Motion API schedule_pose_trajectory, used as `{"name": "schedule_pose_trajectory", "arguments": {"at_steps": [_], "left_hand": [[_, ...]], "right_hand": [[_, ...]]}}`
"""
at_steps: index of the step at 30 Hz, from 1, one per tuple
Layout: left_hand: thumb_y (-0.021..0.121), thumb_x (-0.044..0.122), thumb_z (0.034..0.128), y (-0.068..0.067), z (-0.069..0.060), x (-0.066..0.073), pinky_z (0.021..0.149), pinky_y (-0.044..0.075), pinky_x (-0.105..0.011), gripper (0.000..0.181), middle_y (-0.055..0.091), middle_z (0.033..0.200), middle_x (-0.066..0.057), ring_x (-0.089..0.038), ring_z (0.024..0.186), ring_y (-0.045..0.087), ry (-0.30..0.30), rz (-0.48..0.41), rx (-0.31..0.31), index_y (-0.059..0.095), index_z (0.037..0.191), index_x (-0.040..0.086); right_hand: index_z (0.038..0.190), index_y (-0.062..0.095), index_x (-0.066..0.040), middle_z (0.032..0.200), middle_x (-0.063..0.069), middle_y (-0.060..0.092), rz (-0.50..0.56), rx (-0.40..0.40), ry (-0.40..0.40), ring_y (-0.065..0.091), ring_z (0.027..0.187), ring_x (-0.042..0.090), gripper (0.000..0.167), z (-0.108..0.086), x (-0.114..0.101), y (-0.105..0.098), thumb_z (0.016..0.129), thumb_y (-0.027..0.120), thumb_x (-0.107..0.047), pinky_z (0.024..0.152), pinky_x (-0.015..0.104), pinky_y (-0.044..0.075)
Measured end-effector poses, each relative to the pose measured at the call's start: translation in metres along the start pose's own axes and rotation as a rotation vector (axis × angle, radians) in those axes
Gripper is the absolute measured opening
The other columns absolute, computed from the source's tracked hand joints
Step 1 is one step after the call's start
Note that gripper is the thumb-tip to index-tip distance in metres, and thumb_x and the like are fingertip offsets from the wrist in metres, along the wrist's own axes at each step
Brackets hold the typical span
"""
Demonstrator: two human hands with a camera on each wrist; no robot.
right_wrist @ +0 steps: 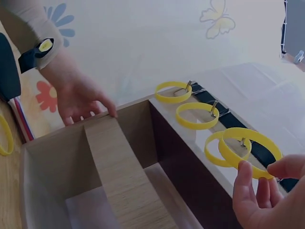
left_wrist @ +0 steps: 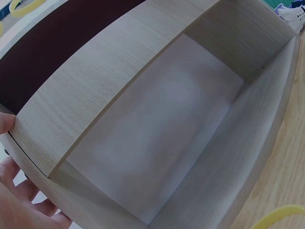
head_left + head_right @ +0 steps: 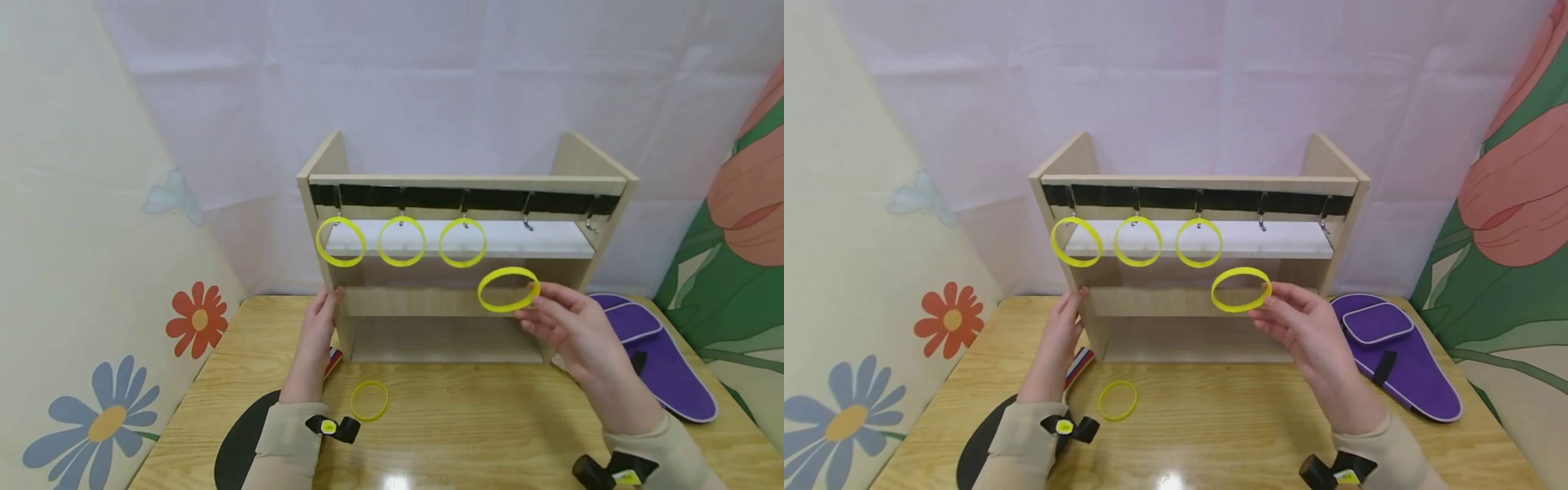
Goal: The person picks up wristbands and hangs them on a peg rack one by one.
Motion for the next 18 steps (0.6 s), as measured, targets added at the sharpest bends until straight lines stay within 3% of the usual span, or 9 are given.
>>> {"name": "schedule_pose_trajectory", "arguments": {"at_steps": [8,18], "left_hand": [[0.044,0.037,0.1033,0.0,-0.001,0.0,0.122,0.019,-0.055,0.052,0.037,0.157,-0.01,-0.028,0.146,0.029,-0.016,0.004,0.008,0.038,0.153,0.023],[0.044,0.038,0.1036,0.0,0.0,0.0,0.122,0.019,-0.054,0.053,0.038,0.156,-0.011,-0.029,0.145,0.031,-0.018,0.008,0.0,0.036,0.154,0.024]], "right_hand": [[0.101,0.071,-0.012,0.092,0.002,0.072,0.022,0.069,-0.024,0.072,0.082,0.014,0.018,-0.001,-0.018,-0.003,0.098,0.056,-0.002,0.075,0.025,0.059],[0.106,0.069,-0.005,0.097,0.006,0.071,0.147,0.096,-0.089,0.073,0.082,0.017,0.015,0.006,-0.038,-0.004,0.097,0.058,-0.001,0.074,0.025,0.059]]}}
Point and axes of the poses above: each hand's wrist, its own z-axis towards the middle knuckle, its own y-axis out of the palm, x = y × z, the point moved 9 cm from there along z, towards the middle knuckle
